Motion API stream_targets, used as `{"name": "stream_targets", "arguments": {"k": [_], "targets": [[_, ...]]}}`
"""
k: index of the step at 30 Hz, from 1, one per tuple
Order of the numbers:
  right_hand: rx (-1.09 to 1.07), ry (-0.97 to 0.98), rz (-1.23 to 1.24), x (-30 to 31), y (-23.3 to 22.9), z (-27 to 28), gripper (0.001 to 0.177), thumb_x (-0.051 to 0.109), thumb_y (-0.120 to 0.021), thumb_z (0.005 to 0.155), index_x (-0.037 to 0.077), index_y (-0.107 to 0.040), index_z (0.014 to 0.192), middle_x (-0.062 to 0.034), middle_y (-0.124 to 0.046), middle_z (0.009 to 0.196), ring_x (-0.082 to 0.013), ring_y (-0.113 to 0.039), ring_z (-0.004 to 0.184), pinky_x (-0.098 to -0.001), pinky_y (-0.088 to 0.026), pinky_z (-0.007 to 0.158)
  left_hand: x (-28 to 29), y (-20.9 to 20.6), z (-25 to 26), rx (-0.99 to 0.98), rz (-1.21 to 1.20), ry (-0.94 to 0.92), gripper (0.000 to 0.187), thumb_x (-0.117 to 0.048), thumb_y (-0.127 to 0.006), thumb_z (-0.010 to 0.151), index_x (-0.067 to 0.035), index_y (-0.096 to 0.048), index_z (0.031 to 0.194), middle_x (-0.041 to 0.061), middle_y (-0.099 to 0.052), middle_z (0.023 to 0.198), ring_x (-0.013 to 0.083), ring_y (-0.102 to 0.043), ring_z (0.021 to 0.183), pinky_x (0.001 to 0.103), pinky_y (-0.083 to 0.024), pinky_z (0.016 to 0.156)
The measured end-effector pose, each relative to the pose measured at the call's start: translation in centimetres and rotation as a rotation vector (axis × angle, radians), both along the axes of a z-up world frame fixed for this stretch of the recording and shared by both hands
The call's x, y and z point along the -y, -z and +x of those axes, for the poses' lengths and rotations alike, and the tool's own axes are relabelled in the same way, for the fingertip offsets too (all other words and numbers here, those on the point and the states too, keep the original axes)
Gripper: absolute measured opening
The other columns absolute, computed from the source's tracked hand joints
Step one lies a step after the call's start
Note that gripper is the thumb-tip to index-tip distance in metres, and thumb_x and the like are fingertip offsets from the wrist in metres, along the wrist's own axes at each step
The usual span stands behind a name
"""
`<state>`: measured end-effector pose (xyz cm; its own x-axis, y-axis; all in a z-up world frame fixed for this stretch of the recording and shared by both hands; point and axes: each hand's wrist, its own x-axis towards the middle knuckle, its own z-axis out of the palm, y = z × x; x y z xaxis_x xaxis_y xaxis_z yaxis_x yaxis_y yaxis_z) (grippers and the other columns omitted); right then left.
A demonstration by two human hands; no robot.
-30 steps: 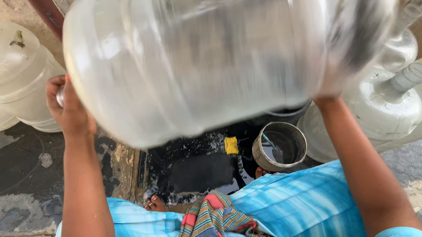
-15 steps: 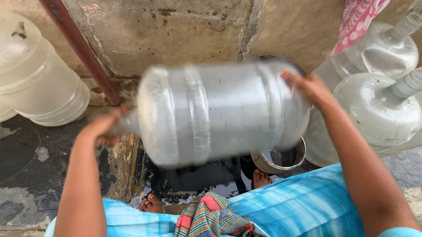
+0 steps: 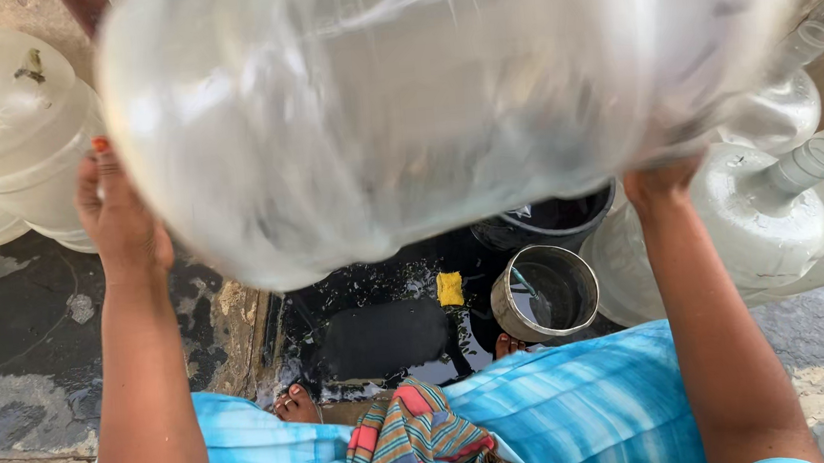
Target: The person scrubs the exterior of a plastic water jug with a sponge and then pours water from a small container into the jug to rinse it, repeatedly shaking and swirling the water inside.
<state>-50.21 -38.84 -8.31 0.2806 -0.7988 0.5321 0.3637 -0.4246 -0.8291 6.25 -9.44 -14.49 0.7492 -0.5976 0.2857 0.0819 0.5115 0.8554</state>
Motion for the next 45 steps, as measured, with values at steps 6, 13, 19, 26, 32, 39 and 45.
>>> {"name": "stream_targets", "arguments": {"k": [6, 13, 19, 26, 32, 39, 45], "targets": [[-0.314, -0.032, 0.320, 1.0, 2.7, 0.6, 0.092, 0.075, -0.041, 0.099, 0.008, -0.033, 0.161, -0.0118, -0.050, 0.152, -0.0290, -0.047, 0.139, -0.0467, -0.036, 0.118, -1.8, 0.3, 0.1, -0.018, 1.004, 0.298, 0.090, -0.083, -0.028, 0.093, -0.006, -0.060, 0.127, 0.014, -0.068, 0.087, 0.0174, -0.064, 0.065, 0.029, -0.052, 0.050], [-1.121, 0.264, 0.484, 0.2, 2.9, 1.7, 0.064, 0.057, -0.066, 0.099, 0.001, -0.064, 0.129, -0.0207, -0.063, 0.129, -0.0289, -0.059, 0.113, -0.0472, -0.046, 0.093, -1.2, 0.0, -2.7, 0.026, 1.177, 0.419, 0.064, -0.058, -0.051, 0.093, -0.014, -0.055, 0.138, 0.013, -0.069, 0.101, 0.0198, -0.065, 0.074, 0.033, -0.056, 0.061], [-0.066, -0.101, -0.155, -0.3, -3.5, -2.7, 0.068, 0.032, -0.076, 0.095, 0.011, -0.046, 0.152, -0.0104, -0.050, 0.147, -0.0196, -0.052, 0.130, -0.0361, -0.048, 0.103, -3.3, -6.1, -1.4, 0.058, -0.115, 0.292, 0.032, -0.019, -0.075, 0.096, -0.021, -0.058, 0.122, 0.000, -0.064, 0.120, 0.0130, -0.068, 0.109, 0.030, -0.063, 0.093], [-0.035, -0.024, -0.053, -1.1, 0.0, -0.1, 0.063, 0.045, -0.061, 0.097, 0.012, -0.049, 0.149, -0.0097, -0.050, 0.148, -0.0217, -0.049, 0.132, -0.0411, -0.041, 0.108, -1.7, -3.3, -1.4, 0.068, -0.432, -0.030, 0.020, -0.015, -0.077, 0.113, -0.008, -0.060, 0.104, 0.007, -0.061, 0.111, 0.0160, -0.063, 0.099, 0.033, -0.062, 0.092], [-0.072, -0.043, 0.160, 0.4, 4.7, 1.1, 0.065, 0.056, -0.048, 0.099, 0.013, -0.052, 0.147, -0.0091, -0.051, 0.149, -0.0235, -0.046, 0.134, -0.0454, -0.035, 0.113, -3.5, -3.0, 0.0, -0.036, 0.600, -0.098, 0.066, -0.061, -0.057, 0.090, -0.017, -0.041, 0.137, 0.001, -0.069, 0.109, 0.0109, -0.073, 0.086, 0.026, -0.062, 0.057], [-1.118, -0.056, 0.624, 1.1, 7.0, 2.8, 0.068, 0.066, -0.046, 0.095, 0.014, -0.058, 0.136, -0.0141, -0.057, 0.141, -0.0281, -0.051, 0.127, -0.0495, -0.032, 0.113, -1.7, -0.2, -0.8, 0.046, 1.309, 0.328, 0.089, -0.077, -0.051, 0.094, 0.004, -0.060, 0.129, 0.017, -0.066, 0.087, 0.0188, -0.060, 0.057, 0.029, -0.051, 0.050], [-0.487, -0.011, 0.090, 0.7, 2.8, 0.6, 0.060, 0.045, -0.074, 0.091, 0.006, -0.059, 0.133, -0.0138, -0.063, 0.125, -0.0241, -0.058, 0.115, -0.0434, -0.043, 0.105, -4.3, -5.7, -0.9, 0.225, 0.585, 0.072, 0.031, -0.030, -0.069, 0.095, -0.009, -0.057, 0.115, 0.008, -0.069, 0.096, 0.0153, -0.068, 0.075, 0.028, -0.057, 0.059]]}}
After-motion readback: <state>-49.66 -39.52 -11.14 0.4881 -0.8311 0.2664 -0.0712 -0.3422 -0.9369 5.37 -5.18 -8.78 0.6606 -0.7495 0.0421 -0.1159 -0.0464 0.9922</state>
